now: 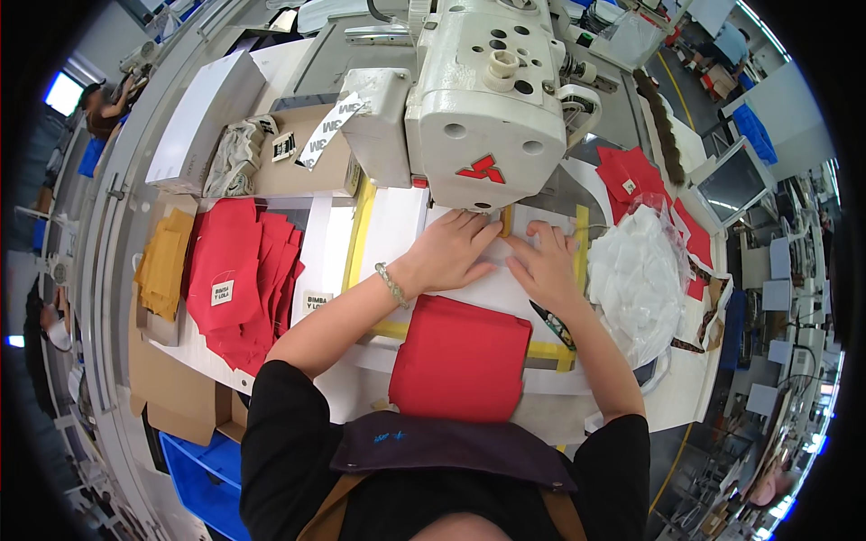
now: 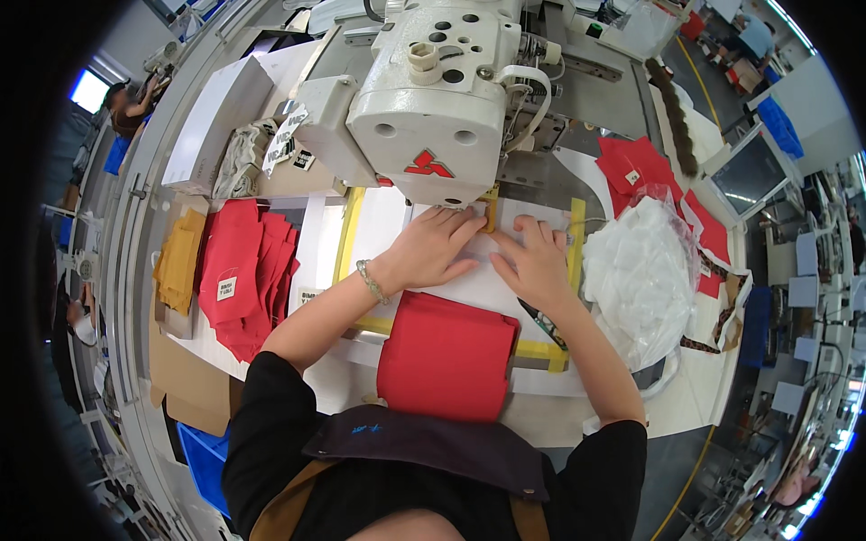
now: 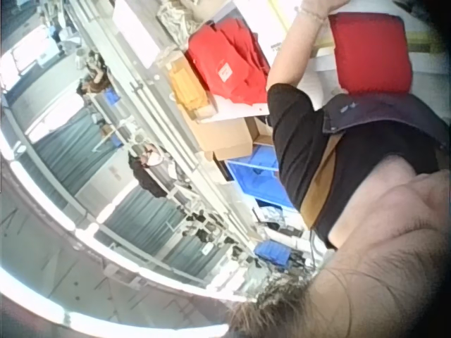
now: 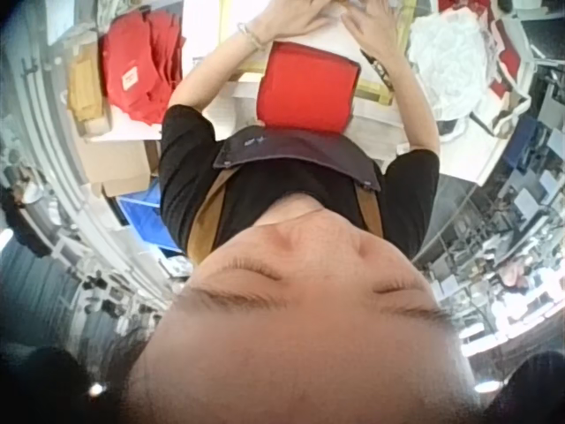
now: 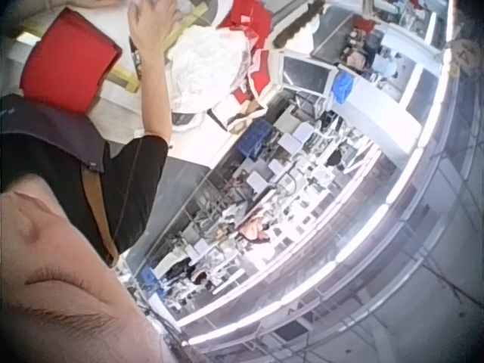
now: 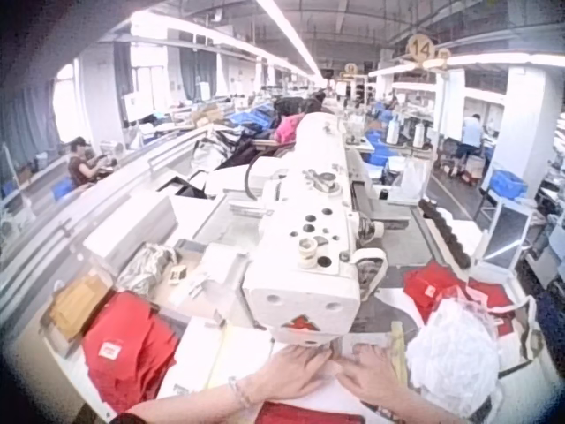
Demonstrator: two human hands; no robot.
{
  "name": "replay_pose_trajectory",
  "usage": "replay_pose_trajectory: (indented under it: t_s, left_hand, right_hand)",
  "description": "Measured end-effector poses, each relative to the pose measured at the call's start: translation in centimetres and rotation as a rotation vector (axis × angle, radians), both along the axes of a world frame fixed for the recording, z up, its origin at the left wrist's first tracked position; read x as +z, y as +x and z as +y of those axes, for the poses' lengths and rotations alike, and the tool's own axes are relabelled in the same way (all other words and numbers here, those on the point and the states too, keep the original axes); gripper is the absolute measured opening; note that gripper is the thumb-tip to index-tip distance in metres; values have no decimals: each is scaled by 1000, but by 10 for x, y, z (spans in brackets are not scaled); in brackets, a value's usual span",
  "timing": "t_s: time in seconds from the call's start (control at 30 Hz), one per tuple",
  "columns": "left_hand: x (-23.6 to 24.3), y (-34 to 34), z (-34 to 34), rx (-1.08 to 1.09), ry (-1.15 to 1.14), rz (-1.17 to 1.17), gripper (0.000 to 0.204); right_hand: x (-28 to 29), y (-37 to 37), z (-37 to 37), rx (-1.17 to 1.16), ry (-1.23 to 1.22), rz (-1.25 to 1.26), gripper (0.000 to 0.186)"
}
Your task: The person sews white rectangular labels onto red fabric pieces using an industrial sewing machine. They repeatedly pick up a red piece, place a label on it, guide it under the presser foot, sew, and trim the thread with scissors. Finished pieces are stacked to the left.
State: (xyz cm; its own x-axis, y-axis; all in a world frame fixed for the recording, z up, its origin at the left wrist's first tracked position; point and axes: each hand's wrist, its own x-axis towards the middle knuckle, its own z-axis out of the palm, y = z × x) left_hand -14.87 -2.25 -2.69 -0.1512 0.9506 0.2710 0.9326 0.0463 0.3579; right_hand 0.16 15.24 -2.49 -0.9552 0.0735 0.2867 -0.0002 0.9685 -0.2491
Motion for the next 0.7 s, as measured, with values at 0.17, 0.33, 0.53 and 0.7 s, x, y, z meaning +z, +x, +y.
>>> replay_pose_trajectory:
  t_s: [0.17,0.33,0.53,0.7]
  left_hand:
    - [10,-7,-41,-10,46,91,59]
    - [32,-31,-145,224,-64,-137,25]
    - [36,-25,-222,458,-162,-100,12]
    - [34,13,-192,372,-35,-187,13]
  right_hand:
    - [16,34,-9,12,-121,8,53]
    - [1,84,-13,-119,-198,-83,40]
    - [-6,102,-13,-272,-165,-28,29]
    - [16,88,-43,-161,-300,29,30]
